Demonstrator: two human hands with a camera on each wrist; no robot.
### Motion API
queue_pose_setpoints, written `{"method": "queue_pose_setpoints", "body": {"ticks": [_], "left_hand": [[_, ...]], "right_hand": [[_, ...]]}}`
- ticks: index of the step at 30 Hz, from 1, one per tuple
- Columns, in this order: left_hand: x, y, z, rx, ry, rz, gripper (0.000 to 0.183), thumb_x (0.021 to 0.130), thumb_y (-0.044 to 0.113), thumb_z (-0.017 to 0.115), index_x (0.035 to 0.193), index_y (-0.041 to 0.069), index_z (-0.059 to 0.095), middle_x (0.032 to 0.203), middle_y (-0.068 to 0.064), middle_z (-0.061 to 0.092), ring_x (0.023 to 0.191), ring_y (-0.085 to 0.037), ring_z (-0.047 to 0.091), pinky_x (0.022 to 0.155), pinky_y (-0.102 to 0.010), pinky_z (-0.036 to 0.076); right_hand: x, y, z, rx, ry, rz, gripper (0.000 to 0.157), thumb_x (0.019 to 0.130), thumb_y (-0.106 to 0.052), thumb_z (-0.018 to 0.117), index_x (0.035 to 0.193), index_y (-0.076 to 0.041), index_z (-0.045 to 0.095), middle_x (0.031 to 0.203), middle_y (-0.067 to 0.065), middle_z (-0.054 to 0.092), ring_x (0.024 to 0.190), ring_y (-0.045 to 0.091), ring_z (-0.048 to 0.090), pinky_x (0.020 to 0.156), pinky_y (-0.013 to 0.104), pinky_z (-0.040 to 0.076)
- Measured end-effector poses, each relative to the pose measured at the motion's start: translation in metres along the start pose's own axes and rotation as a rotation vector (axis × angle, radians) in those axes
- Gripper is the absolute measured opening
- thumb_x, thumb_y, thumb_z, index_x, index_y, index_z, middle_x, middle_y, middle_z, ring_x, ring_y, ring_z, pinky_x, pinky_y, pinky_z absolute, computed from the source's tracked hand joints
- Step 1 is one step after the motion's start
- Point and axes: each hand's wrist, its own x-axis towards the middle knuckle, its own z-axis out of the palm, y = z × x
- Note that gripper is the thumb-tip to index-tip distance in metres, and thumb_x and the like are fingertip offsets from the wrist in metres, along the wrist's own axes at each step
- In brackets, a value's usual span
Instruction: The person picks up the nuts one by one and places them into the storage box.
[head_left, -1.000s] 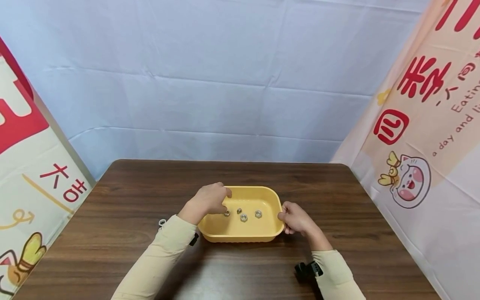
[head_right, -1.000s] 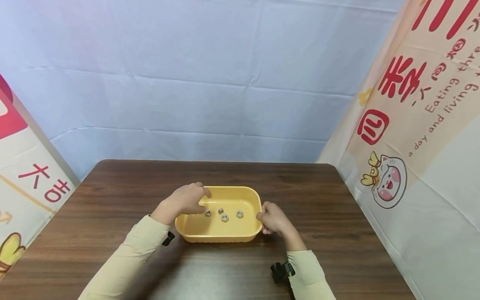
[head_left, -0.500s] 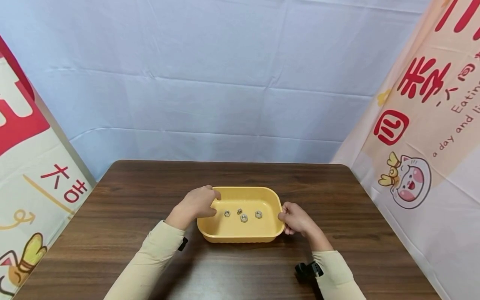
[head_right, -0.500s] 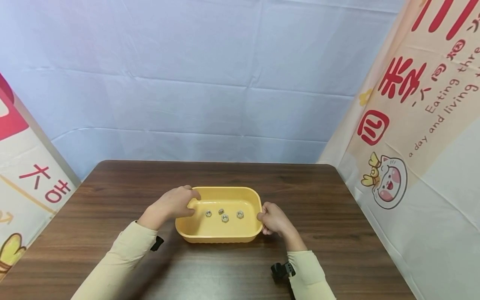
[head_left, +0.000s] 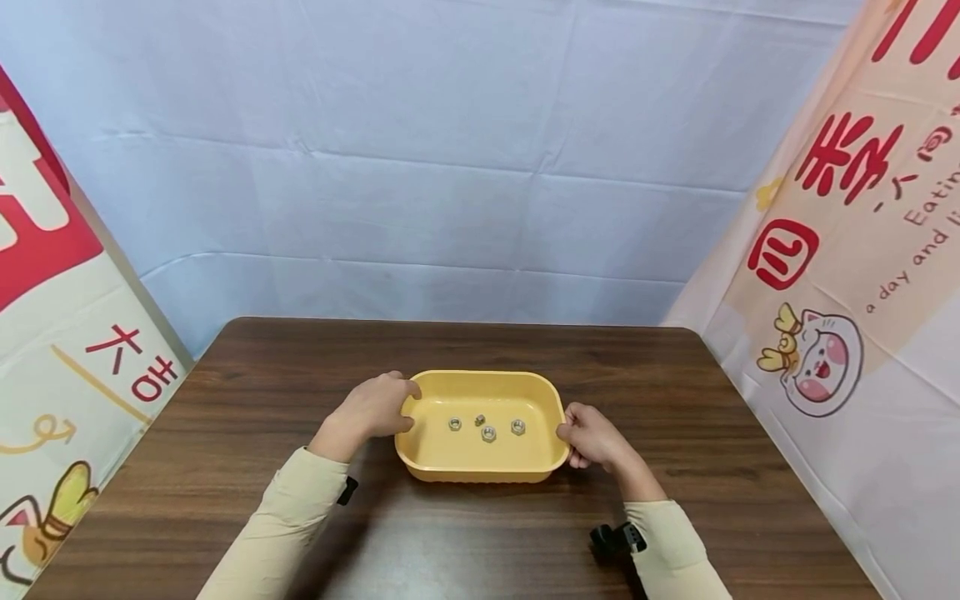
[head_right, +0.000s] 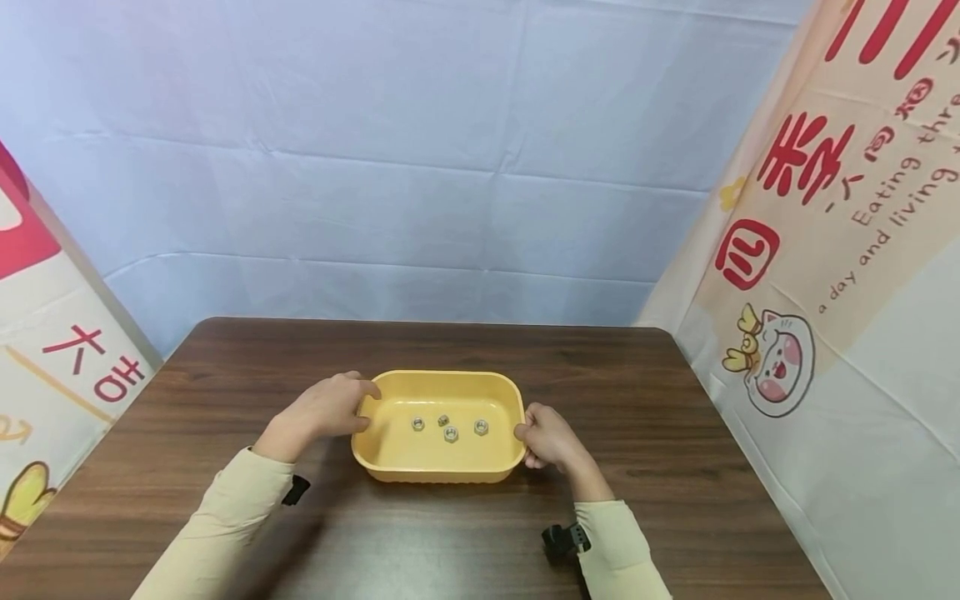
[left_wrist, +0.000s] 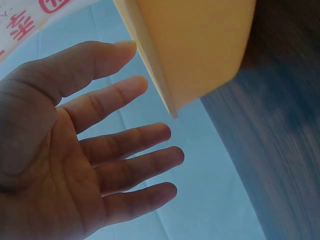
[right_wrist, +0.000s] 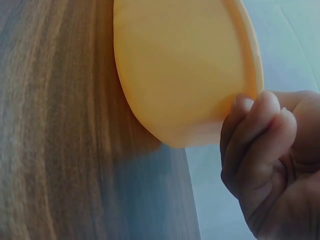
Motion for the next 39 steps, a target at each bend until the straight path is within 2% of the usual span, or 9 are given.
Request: {"method": "queue_pose_setpoints", "body": {"ticks": [6, 9, 16, 19, 23, 28, 39], "left_hand": [[-0.008, -0.013, 0.001, -0.022, 0.023, 0.006, 0.034, 0.077, 0.017, 0.071, 0.11, 0.008, 0.067, 0.092, -0.003, 0.057, 0.076, -0.017, 0.047, 0.062, -0.032, 0.043], [-0.011, -0.018, 0.001, -0.036, 0.028, 0.016, 0.031, 0.078, 0.019, 0.071, 0.108, 0.008, 0.067, 0.091, -0.002, 0.058, 0.079, -0.018, 0.049, 0.064, -0.034, 0.044], [-0.02, -0.027, -0.002, -0.068, 0.01, -0.037, 0.034, 0.079, 0.02, 0.073, 0.111, 0.009, 0.067, 0.104, -0.007, 0.06, 0.097, -0.027, 0.055, 0.075, -0.042, 0.048], [-0.025, -0.033, -0.002, -0.075, 0.01, -0.045, 0.036, 0.079, 0.019, 0.074, 0.112, 0.007, 0.066, 0.106, -0.01, 0.059, 0.097, -0.027, 0.055, 0.075, -0.043, 0.048], [-0.03, -0.04, 0.001, -0.085, 0.015, -0.051, 0.037, 0.079, 0.02, 0.074, 0.112, 0.007, 0.065, 0.107, -0.01, 0.059, 0.093, -0.026, 0.056, 0.073, -0.042, 0.048], [-0.034, -0.048, 0.004, -0.101, 0.032, -0.077, 0.039, 0.078, 0.021, 0.075, 0.114, 0.008, 0.065, 0.109, -0.012, 0.058, 0.097, -0.029, 0.056, 0.075, -0.044, 0.048], [-0.046, -0.065, 0.017, -0.12, 0.005, -0.096, 0.041, 0.077, 0.02, 0.076, 0.114, 0.006, 0.064, 0.109, -0.014, 0.058, 0.102, -0.033, 0.055, 0.08, -0.047, 0.047]], "right_hand": [[0.0, -0.001, 0.0, -0.008, 0.0, 0.013, 0.005, 0.083, 0.0, 0.045, 0.079, 0.0, 0.043, 0.051, 0.009, 0.053, 0.037, 0.011, 0.048, 0.035, 0.023, 0.04], [0.0, 0.0, 0.0, -0.009, 0.003, 0.027, 0.005, 0.082, 0.0, 0.046, 0.078, -0.001, 0.043, 0.051, 0.009, 0.053, 0.037, 0.012, 0.048, 0.034, 0.023, 0.04], [0.001, 0.001, 0.001, -0.005, 0.007, 0.021, 0.005, 0.081, 0.0, 0.046, 0.078, -0.002, 0.043, 0.05, 0.009, 0.052, 0.036, 0.012, 0.047, 0.034, 0.023, 0.039], [0.001, 0.001, 0.001, -0.004, 0.004, 0.019, 0.005, 0.082, 0.0, 0.046, 0.078, -0.002, 0.043, 0.051, 0.009, 0.052, 0.036, 0.012, 0.047, 0.034, 0.023, 0.039], [0.001, 0.001, 0.001, 0.0, 0.001, 0.021, 0.005, 0.082, 0.0, 0.046, 0.078, -0.001, 0.043, 0.051, 0.009, 0.052, 0.036, 0.012, 0.047, 0.034, 0.023, 0.038], [0.0, 0.0, 0.0, 0.006, -0.003, 0.019, 0.005, 0.081, 0.0, 0.045, 0.077, -0.001, 0.042, 0.051, 0.009, 0.052, 0.036, 0.011, 0.047, 0.033, 0.023, 0.038], [0.001, 0.002, 0.0, 0.01, -0.016, 0.014, 0.005, 0.082, 0.0, 0.045, 0.078, -0.001, 0.042, 0.051, 0.008, 0.053, 0.036, 0.011, 0.046, 0.034, 0.022, 0.038]]}}
